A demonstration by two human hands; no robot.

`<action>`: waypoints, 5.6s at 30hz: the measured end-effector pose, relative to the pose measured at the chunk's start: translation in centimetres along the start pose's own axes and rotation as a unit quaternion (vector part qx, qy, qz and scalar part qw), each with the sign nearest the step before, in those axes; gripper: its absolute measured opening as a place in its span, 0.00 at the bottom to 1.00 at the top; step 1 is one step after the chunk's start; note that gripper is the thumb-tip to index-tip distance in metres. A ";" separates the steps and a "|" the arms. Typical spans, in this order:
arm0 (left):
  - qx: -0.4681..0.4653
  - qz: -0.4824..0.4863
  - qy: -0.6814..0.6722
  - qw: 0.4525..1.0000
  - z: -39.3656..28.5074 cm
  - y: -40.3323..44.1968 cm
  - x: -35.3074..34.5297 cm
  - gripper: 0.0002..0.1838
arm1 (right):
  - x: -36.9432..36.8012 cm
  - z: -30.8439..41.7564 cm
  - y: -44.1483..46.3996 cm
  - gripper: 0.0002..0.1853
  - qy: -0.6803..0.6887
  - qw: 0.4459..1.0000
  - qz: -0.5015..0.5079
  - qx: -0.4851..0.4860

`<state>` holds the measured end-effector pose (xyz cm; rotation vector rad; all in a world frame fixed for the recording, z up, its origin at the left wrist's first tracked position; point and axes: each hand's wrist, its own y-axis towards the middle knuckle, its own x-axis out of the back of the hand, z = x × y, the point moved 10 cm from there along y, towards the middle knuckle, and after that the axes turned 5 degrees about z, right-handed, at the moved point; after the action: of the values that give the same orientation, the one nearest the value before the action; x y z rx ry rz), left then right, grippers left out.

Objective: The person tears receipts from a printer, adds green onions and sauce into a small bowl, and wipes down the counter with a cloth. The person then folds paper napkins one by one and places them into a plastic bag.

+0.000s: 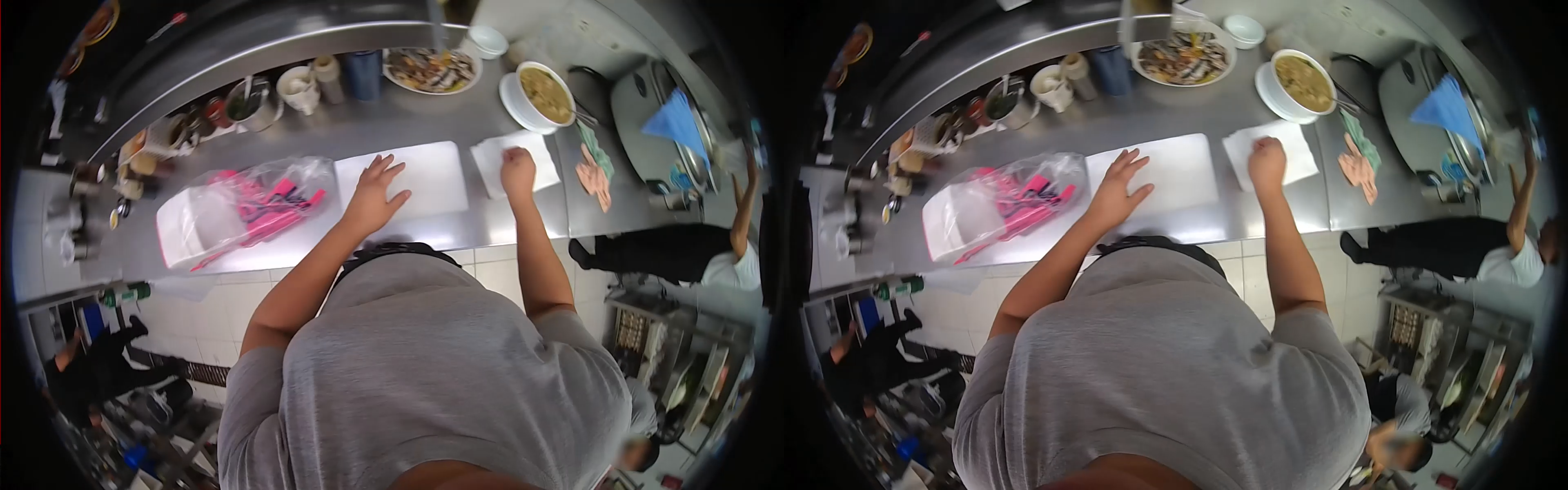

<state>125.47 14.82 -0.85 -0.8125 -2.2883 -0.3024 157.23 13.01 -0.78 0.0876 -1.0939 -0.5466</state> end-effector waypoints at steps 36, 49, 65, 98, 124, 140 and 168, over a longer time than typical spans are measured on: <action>0.223 -0.006 -0.666 0.712 0.9 -0.9 3.4 0.18 | -4.9 18.4 -4.0 0.24 0.580 0.704 0.400 -0.088; 0.170 -0.127 -0.893 0.396 5.6 -1.1 4.2 0.21 | -6.2 15.7 -3.7 0.24 0.547 0.735 0.360 -0.175; -0.074 0.094 -0.047 0.992 -9.0 2.0 7.5 0.23 | 7.1 23.6 -1.1 0.17 0.326 0.810 0.447 0.194; 0.269 -0.150 0.099 0.946 10.7 -1.8 7.4 0.21 | -6.0 8.0 -2.0 0.26 0.093 0.979 0.177 -0.042; 0.042 -0.026 0.214 0.975 3.3 0.4 -0.2 0.43 | -0.9 0.1 -1.4 0.05 -0.116 0.988 0.089 -0.048; 0.255 -0.061 -0.521 0.812 2.9 -0.3 -1.9 0.51 | -7.5 15.5 -5.9 0.07 0.495 0.763 0.363 -0.202; -0.145 -0.117 0.074 0.980 -6.1 -0.4 6.3 0.07 | -7.6 13.5 -5.2 0.13 0.581 0.687 0.352 -0.260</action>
<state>124.81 14.88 7.90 -0.6352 -2.2287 -0.7927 141.07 14.63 -2.37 -0.4375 0.3535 0.0041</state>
